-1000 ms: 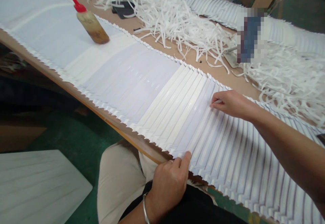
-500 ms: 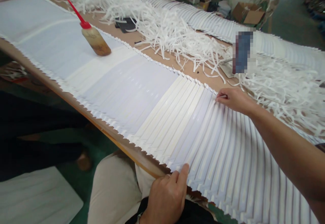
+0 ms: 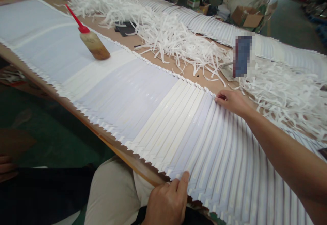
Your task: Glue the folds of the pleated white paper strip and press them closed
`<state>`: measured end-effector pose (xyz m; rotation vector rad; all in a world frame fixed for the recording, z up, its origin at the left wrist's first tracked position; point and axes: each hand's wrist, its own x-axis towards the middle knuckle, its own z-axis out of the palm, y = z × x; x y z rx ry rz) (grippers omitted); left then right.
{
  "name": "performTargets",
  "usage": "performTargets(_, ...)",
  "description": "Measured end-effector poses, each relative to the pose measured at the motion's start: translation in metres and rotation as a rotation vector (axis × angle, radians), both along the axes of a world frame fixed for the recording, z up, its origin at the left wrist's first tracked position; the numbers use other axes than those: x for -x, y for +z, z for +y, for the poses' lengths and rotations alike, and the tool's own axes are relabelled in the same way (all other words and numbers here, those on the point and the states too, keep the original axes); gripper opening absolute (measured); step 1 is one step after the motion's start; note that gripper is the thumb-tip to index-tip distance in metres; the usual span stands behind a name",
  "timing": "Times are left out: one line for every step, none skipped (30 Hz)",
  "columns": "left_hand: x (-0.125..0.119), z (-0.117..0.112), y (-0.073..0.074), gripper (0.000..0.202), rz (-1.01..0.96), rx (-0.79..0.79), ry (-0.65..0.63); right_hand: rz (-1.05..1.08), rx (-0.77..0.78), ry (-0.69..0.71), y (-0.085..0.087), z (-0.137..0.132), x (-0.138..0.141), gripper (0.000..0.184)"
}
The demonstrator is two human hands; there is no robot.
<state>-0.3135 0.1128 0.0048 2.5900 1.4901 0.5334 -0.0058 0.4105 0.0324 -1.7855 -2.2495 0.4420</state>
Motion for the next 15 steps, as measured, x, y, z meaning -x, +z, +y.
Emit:
performTargets(0.000,0.000,0.000,0.046,-0.001,-0.001,0.002,0.004,0.002,-0.003,-0.001,0.001,0.000,0.013)
performTargets(0.000,0.001,0.000,0.046,-0.002,-0.002,0.005,0.010,0.004,-0.006,-0.001,0.001,0.000,0.012)
performTargets(0.001,0.001,0.000,0.045,-0.004,0.000,0.005,0.017,0.006,-0.009,-0.002,0.002,0.000,0.012)
performTargets(0.001,0.001,-0.001,0.045,-0.006,0.002,0.004,0.024,0.011,-0.013,-0.003,0.002,0.001,0.012)
performTargets(0.001,0.002,-0.001,0.046,-0.008,0.003,0.003,0.030,0.018,-0.016,-0.004,0.002,0.002,0.012)
performTargets(0.001,0.002,-0.001,0.046,-0.012,0.001,0.001,0.034,0.026,-0.017,-0.006,0.002,0.003,0.012)
performTargets(0.001,0.002,-0.001,0.046,-0.015,-0.003,-0.001,0.034,0.033,-0.018,-0.006,0.002,0.005,0.011)
performTargets(0.001,0.003,0.000,0.046,-0.019,-0.009,-0.003,0.028,0.031,-0.022,-0.007,0.002,0.006,0.011)
performTargets(0.001,0.003,0.000,0.047,-0.023,-0.017,-0.007,0.018,0.018,-0.029,-0.007,0.002,0.006,0.009)
performTargets(0.001,0.004,0.000,0.047,-0.028,-0.025,-0.013,0.005,-0.007,-0.044,-0.008,0.002,0.005,0.009)
performTargets(0.001,0.005,-0.001,0.047,-0.035,-0.031,-0.020,-0.008,-0.040,-0.068,-0.007,0.003,0.002,0.008)
performTargets(0.002,0.005,-0.001,0.047,-0.045,-0.034,-0.023,-0.022,-0.076,-0.099,-0.007,0.005,-0.002,0.009)
performTargets(0.002,0.005,-0.002,0.046,-0.057,-0.033,-0.024,-0.035,-0.109,-0.139,-0.007,0.008,-0.007,0.011)
performTargets(0.003,0.006,-0.003,0.045,-0.075,-0.029,-0.023,-0.043,-0.129,-0.188,-0.006,0.011,-0.013,0.014)
performTargets(0.003,0.006,-0.004,0.044,-0.098,-0.020,-0.021,-0.047,-0.135,-0.240,-0.006,0.016,-0.020,0.018)
